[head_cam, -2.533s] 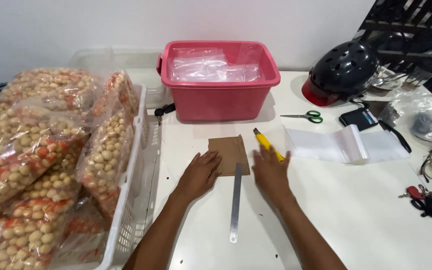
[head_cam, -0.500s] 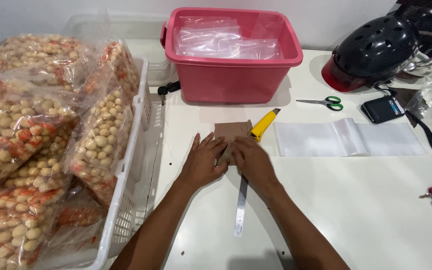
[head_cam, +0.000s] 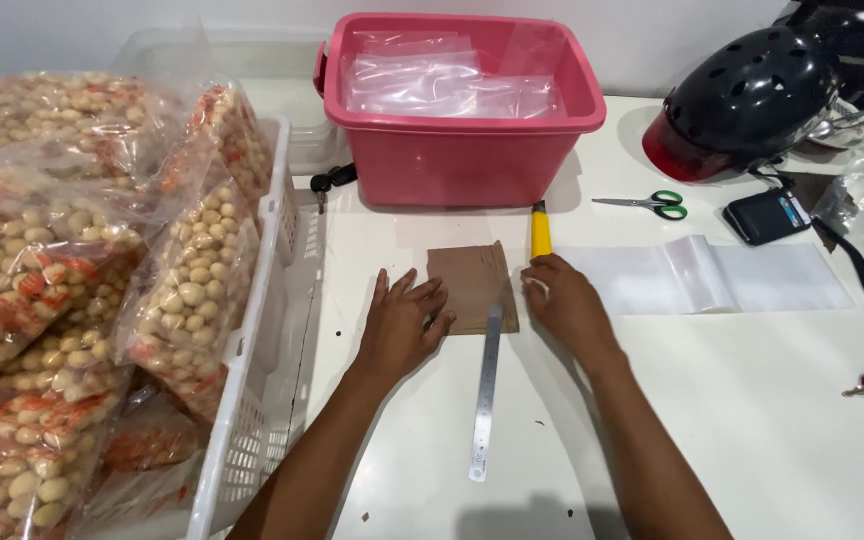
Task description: The person uses a ruler and a utility knife to measure and cut plastic bags to a specific size on a cardboard surface.
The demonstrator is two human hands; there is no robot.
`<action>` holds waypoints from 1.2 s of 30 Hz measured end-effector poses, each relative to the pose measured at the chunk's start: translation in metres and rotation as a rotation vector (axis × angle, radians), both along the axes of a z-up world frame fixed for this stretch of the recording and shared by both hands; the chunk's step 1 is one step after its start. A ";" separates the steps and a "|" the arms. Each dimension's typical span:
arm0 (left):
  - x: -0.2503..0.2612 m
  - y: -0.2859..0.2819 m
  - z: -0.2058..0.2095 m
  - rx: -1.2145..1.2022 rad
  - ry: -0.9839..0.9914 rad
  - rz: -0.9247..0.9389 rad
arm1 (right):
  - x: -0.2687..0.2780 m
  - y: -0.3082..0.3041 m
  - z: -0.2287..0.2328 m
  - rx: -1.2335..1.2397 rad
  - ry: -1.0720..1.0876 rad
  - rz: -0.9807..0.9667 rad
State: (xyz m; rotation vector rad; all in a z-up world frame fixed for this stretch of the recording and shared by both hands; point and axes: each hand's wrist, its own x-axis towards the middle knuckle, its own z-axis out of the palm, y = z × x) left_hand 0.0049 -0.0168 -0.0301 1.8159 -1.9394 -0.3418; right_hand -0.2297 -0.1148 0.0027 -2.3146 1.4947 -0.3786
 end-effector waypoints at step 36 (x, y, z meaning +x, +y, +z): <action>0.007 0.002 -0.001 -0.073 0.011 0.124 | -0.009 0.016 0.012 -0.100 0.227 -0.148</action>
